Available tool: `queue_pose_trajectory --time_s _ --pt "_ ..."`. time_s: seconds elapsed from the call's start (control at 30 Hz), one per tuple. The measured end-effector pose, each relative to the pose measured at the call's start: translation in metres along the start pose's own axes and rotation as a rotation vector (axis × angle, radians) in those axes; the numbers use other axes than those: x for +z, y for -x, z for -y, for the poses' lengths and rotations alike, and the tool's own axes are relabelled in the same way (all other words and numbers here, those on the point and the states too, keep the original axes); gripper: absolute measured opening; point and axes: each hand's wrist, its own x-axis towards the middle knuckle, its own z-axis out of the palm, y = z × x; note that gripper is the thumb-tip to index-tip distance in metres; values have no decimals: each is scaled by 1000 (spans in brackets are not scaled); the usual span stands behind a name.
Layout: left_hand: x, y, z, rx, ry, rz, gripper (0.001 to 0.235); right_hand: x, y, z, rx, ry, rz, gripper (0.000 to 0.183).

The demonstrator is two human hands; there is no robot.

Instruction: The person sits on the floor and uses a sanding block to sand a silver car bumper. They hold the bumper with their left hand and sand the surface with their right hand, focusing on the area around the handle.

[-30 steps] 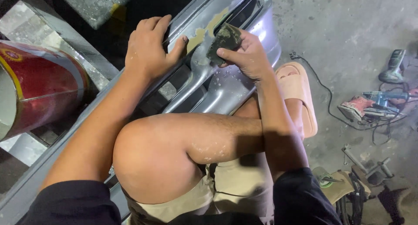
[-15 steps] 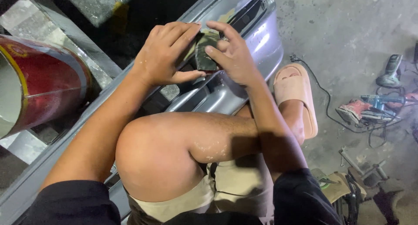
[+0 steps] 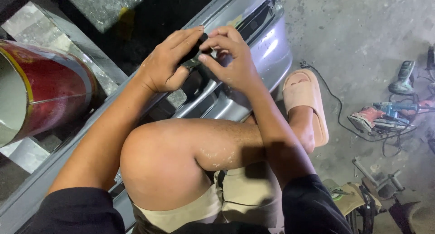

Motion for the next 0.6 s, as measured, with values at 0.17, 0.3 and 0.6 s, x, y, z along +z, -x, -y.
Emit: queue_pose_trajectory --time_s 0.17,0.3,0.6 --pt "5 14 12 -87 77 -25 82 -5 -1 1 -116 8 135 21" --pt "4 14 9 -185 136 -38 81 3 -1 -14 -238 115 93 23" --pt "-4 5 -7 -327 151 -61 85 10 -7 4 25 -92 -141 12"
